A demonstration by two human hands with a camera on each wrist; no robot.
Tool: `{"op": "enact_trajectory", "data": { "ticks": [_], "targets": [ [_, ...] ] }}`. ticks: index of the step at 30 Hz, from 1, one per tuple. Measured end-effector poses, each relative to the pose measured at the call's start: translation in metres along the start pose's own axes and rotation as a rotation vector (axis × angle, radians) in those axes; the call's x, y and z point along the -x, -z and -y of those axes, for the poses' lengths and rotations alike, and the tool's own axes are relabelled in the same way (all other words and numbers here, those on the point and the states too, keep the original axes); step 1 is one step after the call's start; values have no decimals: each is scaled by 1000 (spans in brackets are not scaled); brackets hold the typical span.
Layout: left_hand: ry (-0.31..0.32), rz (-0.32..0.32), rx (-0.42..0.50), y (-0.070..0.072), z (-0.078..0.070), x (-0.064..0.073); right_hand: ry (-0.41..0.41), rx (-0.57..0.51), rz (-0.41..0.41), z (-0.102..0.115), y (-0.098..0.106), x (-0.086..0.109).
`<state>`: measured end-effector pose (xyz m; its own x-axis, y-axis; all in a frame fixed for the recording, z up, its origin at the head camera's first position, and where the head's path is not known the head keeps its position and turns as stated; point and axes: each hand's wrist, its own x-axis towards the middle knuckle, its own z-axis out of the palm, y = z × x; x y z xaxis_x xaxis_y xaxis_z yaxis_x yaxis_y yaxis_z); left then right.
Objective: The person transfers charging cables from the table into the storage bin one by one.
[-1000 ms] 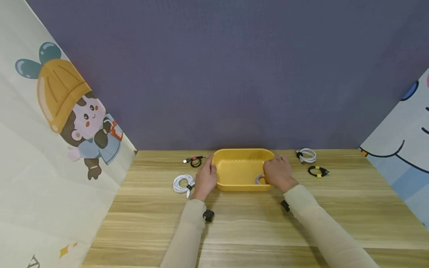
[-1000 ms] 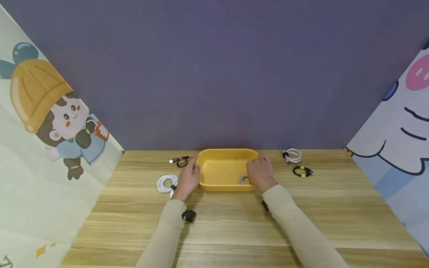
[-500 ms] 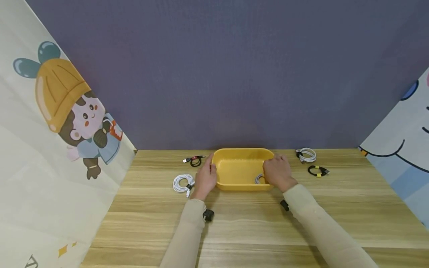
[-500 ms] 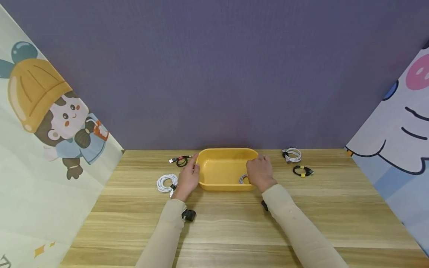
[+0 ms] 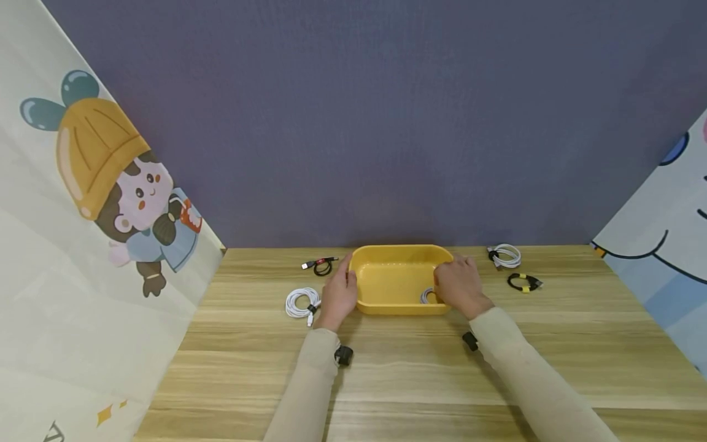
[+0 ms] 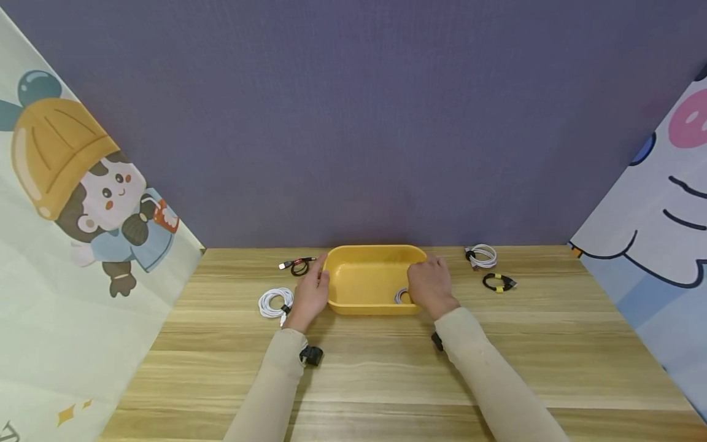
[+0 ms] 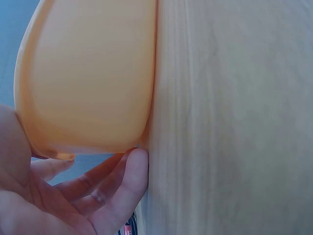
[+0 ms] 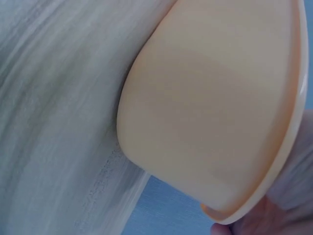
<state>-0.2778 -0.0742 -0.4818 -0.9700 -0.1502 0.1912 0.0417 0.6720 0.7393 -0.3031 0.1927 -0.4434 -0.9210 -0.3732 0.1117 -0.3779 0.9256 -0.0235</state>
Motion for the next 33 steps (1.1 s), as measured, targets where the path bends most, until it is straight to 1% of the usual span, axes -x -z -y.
{"op": "enact_trajectory", "data": {
  "ticks": [4,11,15,18,24,30,33],
  "targets": [
    [-4,3,7,1,-1,1,-3,-67,-36,-1,-1,2],
    [-1,-1,9,3,-1,1,0,-180,-180,-2,-3,8],
    [7,3,6,3,0,2,30,-252,-271,-4,-4,12],
    [9,4,3,4,0,2,43,-299,-319,-6,-6,13],
    [14,9,-2,4,-1,2,43,-399,-386,-13,-11,15],
    [11,8,-6,4,-1,2,47,-451,-547,-26,-17,19],
    [3,6,-7,4,0,2,14,-479,-589,-32,-19,20]
  ]
}}
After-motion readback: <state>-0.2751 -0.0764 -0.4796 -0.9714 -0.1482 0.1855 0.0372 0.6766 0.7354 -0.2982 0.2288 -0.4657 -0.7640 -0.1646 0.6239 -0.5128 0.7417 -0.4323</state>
